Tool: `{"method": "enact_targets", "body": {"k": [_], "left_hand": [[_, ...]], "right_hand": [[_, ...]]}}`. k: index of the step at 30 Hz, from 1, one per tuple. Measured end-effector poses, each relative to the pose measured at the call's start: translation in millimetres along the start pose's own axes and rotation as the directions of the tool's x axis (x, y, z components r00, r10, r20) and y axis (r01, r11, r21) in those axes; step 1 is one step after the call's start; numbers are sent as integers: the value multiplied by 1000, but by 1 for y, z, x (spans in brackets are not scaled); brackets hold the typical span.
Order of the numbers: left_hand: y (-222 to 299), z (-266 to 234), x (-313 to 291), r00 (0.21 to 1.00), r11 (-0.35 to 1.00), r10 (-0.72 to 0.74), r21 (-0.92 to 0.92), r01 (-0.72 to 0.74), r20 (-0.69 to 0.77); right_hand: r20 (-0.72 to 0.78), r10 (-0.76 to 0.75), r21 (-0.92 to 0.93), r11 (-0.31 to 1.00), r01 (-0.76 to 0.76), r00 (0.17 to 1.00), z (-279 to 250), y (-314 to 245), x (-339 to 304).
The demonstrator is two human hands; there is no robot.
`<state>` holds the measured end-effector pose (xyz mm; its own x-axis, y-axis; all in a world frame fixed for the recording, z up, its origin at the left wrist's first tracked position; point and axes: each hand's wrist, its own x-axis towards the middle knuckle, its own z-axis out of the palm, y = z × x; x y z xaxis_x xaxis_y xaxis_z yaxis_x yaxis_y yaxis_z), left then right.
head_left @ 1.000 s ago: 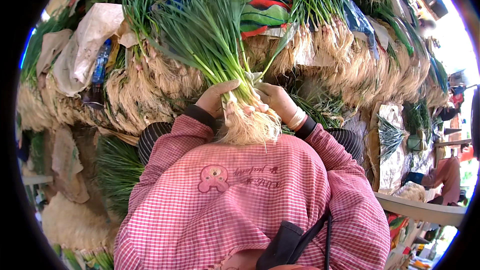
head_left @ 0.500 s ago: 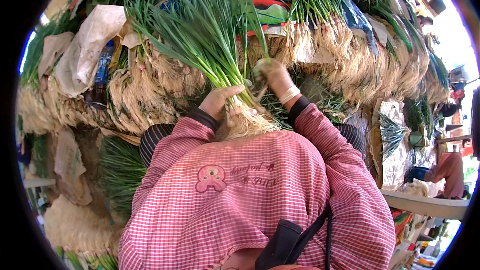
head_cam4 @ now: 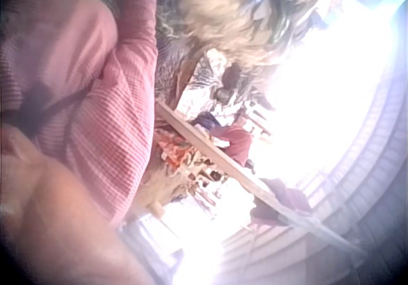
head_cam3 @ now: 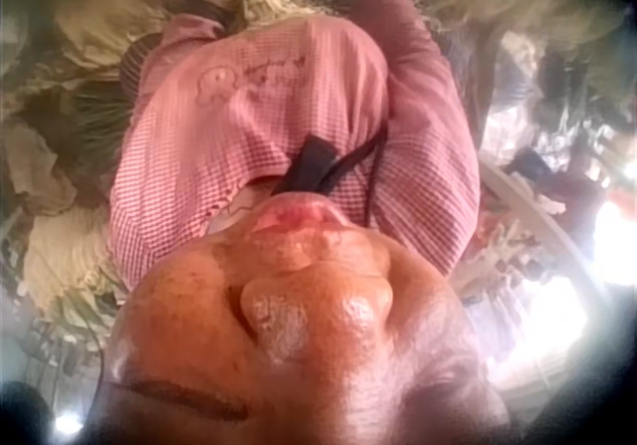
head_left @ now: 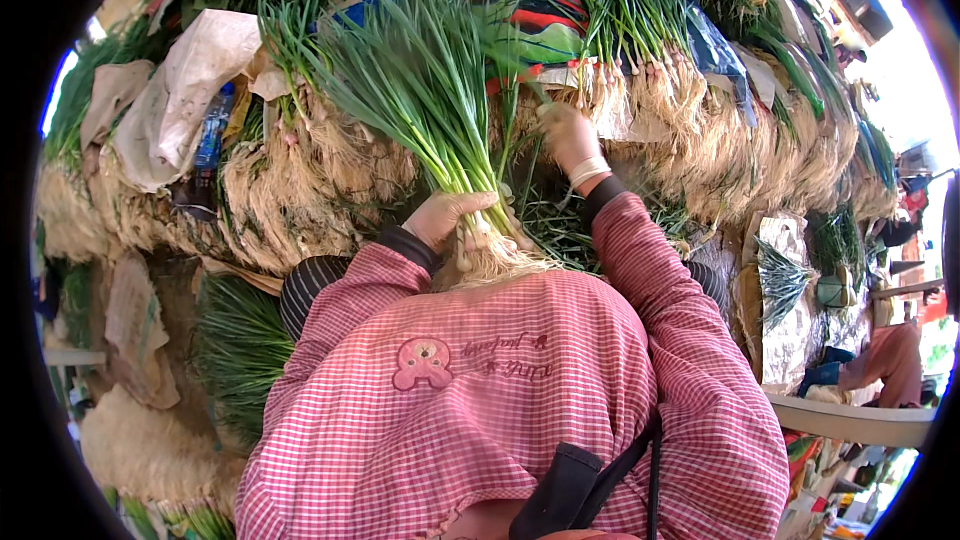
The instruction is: The person peels dry outer layers from bunches of green onions, sorts them, and ties the cleaned bunches with a rubber band before placing them to the side.
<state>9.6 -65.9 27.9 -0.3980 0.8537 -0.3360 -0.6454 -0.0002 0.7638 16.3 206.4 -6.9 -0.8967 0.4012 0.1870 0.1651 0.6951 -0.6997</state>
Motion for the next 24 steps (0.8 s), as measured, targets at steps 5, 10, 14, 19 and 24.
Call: {"method": "enact_targets", "body": {"k": [5, 10, 14, 19, 24], "left_hand": [[-15, -15, 12, 996, 994, -79, -73, 82, 42], [5, 8, 5, 992, 993, -118, 25, 120, -46], [-10, -2, 9, 998, 980, -36, -192, 46, 53], [-15, -8, 11, 989, 949, 62, -316, -16, 137], [-5, 4, 8, 959, 908, 179, -412, -76, 218]], "right_hand": [[101, 99, 87, 990, -108, 990, -1, -15, 26], [-107, -48, -152, 988, 32, 993, 18, -31, 26], [25, -83, 513, 857, 59, 996, 18, -48, -6], [235, -64, 962, 155, -224, 970, -9, -52, -43], [125, 103, 992, -3, -125, 987, -42, -17, -27]]}}
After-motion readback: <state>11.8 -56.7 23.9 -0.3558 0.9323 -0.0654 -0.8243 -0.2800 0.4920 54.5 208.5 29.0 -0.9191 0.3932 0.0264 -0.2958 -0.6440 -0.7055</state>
